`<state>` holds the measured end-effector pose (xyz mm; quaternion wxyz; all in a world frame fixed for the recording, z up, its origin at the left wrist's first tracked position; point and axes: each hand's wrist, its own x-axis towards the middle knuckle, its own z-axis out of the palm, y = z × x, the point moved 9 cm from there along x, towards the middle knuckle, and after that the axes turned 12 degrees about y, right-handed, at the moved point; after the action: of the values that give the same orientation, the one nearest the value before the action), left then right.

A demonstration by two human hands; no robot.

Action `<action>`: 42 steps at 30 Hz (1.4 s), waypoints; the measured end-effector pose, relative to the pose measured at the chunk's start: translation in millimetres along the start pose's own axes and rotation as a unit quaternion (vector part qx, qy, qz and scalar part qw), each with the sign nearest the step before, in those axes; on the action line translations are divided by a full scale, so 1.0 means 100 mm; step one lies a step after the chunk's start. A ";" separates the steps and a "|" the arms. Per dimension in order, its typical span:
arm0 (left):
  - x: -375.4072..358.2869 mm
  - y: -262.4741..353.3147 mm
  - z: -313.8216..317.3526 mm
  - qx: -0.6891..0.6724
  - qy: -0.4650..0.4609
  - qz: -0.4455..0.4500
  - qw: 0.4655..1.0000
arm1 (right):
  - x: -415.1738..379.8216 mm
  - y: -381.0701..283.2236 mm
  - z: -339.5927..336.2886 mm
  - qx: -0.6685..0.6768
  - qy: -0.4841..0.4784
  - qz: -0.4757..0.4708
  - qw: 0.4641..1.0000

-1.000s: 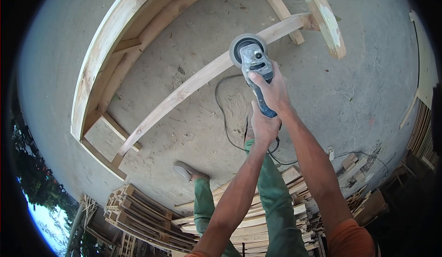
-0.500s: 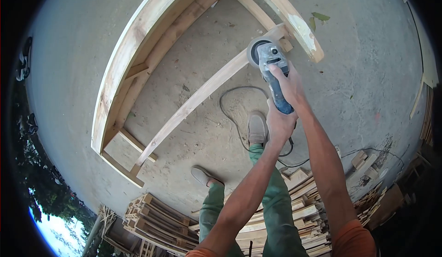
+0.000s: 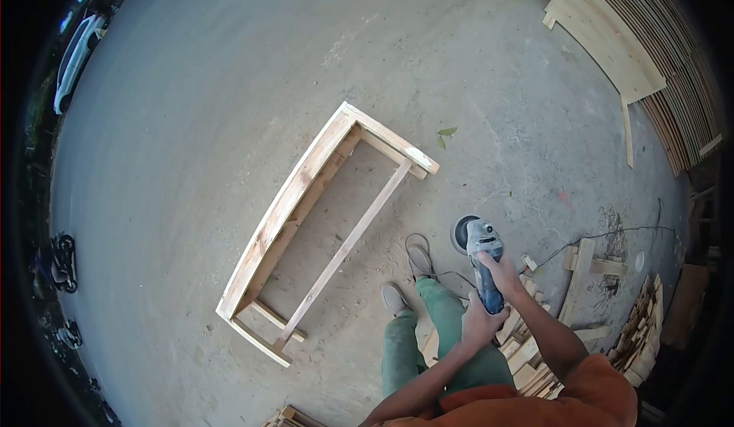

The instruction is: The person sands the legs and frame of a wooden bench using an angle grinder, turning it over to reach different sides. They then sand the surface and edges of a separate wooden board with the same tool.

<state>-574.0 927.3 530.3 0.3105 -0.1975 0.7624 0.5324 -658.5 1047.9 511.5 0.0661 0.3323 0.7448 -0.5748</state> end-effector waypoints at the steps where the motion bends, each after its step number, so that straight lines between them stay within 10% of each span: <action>1: -0.28 0.21 -0.07 0.033 -0.034 0.024 0.999 | -0.27 -0.22 -0.20 0.005 0.016 0.029 0.999; 13: -1.40 1.20 -0.16 0.052 -0.152 0.243 0.957 | -1.65 -1.75 -1.46 0.204 0.165 -0.190 0.946; 27: -0.20 2.76 1.51 0.169 -0.254 0.350 0.885 | 0.22 -2.14 -3.30 0.231 0.154 -0.177 0.944; 33: 0.97 1.81 0.29 0.224 0.033 0.079 0.971 | 0.92 -2.40 -3.80 0.106 0.062 -0.169 0.978; 42: 2.54 2.75 1.35 0.327 -0.169 0.130 0.921 | 1.73 -2.89 -3.23 -0.025 -0.075 -0.192 0.978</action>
<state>-897.4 1158.4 514.2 0.4105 0.1090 0.8490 0.3144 -864.8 1376.9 769.8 0.0185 0.1373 0.8018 -0.5813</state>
